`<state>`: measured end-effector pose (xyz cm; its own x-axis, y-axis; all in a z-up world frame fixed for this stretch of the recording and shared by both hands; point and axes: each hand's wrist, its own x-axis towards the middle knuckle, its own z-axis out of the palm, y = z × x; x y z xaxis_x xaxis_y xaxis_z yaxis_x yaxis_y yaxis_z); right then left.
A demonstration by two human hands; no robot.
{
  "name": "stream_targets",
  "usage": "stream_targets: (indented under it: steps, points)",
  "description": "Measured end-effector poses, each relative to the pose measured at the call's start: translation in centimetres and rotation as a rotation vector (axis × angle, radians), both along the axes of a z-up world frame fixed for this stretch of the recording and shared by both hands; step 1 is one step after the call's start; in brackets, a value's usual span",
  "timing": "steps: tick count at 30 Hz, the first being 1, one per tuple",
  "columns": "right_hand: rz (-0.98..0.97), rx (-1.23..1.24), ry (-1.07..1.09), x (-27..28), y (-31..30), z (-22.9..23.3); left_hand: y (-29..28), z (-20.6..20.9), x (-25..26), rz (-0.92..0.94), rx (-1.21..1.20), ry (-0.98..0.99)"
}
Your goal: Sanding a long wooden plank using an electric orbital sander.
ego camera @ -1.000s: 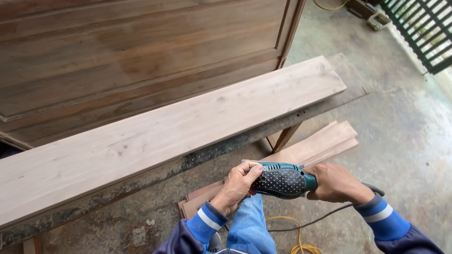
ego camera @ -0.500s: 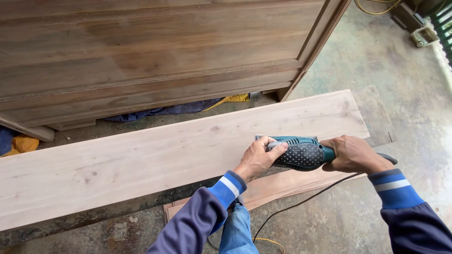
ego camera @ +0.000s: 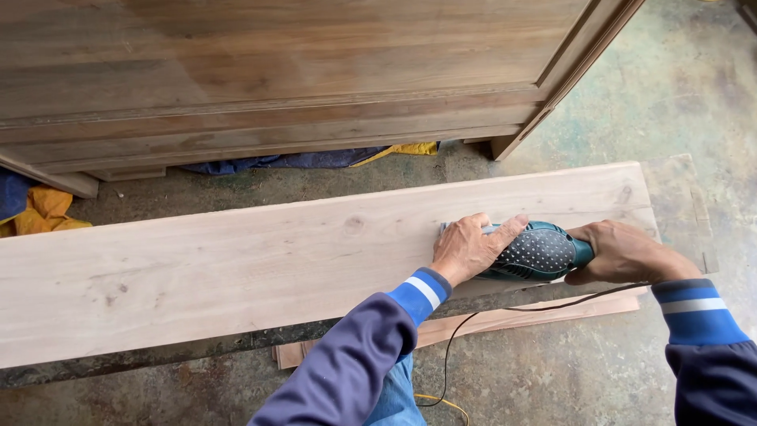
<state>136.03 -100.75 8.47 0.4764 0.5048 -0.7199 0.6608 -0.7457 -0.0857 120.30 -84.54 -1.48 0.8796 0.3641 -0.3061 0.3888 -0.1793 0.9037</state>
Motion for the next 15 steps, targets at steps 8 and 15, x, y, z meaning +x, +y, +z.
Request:
stream_targets:
  steps: [8, 15]
  points:
    - [0.149, 0.041, -0.01, -3.1, 3.1, -0.5, 3.3, 1.2, -4.6, 0.043, 0.034, -0.047]
    - [0.209, -0.033, -0.024, -7.0, 8.0, -0.5, 6.8, 1.5, -9.8, 0.093, 0.075, 0.01]
